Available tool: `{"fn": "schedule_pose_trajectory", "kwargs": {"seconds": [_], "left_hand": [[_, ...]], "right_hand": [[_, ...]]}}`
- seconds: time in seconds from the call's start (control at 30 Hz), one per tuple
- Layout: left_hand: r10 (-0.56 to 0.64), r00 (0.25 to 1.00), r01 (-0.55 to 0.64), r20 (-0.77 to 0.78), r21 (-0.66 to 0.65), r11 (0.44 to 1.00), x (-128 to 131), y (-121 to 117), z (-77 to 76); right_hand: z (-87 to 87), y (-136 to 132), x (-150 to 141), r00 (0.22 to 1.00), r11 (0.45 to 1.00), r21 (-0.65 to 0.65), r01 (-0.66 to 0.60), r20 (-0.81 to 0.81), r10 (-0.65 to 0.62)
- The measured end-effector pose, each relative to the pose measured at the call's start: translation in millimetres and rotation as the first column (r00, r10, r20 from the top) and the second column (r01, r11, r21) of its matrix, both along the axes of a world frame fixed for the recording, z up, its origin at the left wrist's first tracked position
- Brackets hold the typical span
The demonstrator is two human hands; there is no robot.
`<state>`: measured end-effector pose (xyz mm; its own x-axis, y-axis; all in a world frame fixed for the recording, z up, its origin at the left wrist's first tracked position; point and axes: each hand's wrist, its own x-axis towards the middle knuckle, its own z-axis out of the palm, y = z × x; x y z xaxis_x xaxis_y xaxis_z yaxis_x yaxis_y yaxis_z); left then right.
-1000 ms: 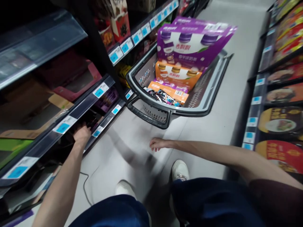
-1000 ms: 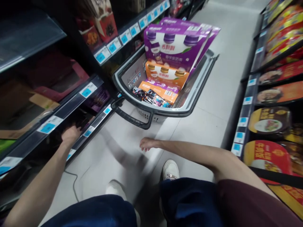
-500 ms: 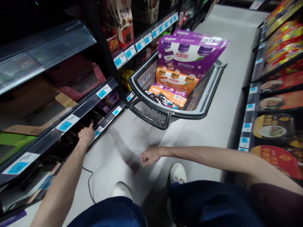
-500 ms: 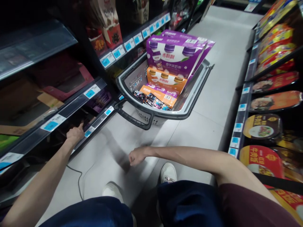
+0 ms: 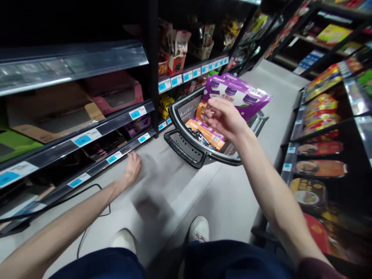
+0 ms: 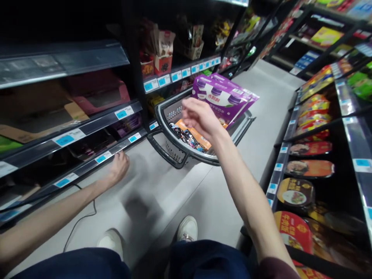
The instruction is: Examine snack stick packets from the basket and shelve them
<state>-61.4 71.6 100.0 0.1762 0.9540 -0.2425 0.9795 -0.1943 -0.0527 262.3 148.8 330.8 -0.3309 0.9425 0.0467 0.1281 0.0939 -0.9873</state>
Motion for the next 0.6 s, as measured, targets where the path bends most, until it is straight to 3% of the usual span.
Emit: {"fn": "schedule_pose_trajectory", "kwargs": {"seconds": [0.07, 0.13, 0.17, 0.23, 0.3, 0.33, 0.37, 0.43, 0.6], "left_hand": [[-0.059, 0.997, 0.063, 0.043, -0.096, 0.993, 29, -24, -5.7], [-0.181, 0.98, 0.189, 0.079, -0.114, 0.975, 57, -57, -13.8], [-0.262, 0.963, 0.268, 0.069, -0.109, 0.957, 69, -76, -18.5], [-0.442, 0.894, 0.447, 0.079, -0.071, 0.892, 87, -115, -28.7], [-0.565, 0.819, 0.57, 0.098, -0.044, 0.82, 95, -148, -38.5], [-0.622, 0.774, 0.631, 0.119, -0.064, 0.773, 96, -160, -42.8], [-0.662, 0.737, 0.675, 0.134, -0.104, 0.73, 95, -169, -46.6], [-0.691, 0.715, 0.698, 0.103, -0.155, 0.699, 88, -175, -53.0], [-0.675, 0.731, 0.632, -0.102, -0.27, 0.726, 66, -154, -61.0]], "right_hand": [[-20.3, 26, 17, 0.968, 0.984, 0.037, 0.173, 0.176, -0.177], [-43.2, 44, 25, 0.881, 0.989, 0.015, 0.15, 0.452, -0.14], [-54.9, 49, 26, 0.807, 0.996, -0.012, 0.09, 0.587, -0.066], [-77.6, 55, 20, 0.574, 0.993, -0.105, -0.058, 0.81, 0.119], [-97.0, 57, 10, 0.339, 0.972, -0.181, -0.147, 0.915, 0.221], [-104.6, 57, 4, 0.265, 0.968, -0.187, -0.167, 0.937, 0.227], [-110.6, 56, -1, 0.229, 0.969, -0.174, -0.177, 0.95, 0.213], [-117.3, 56, -8, 0.237, 0.975, -0.13, -0.178, 0.956, 0.171], [-110.0, 57, -3, 0.259, 0.976, -0.136, -0.17, 0.95, 0.177]]}}
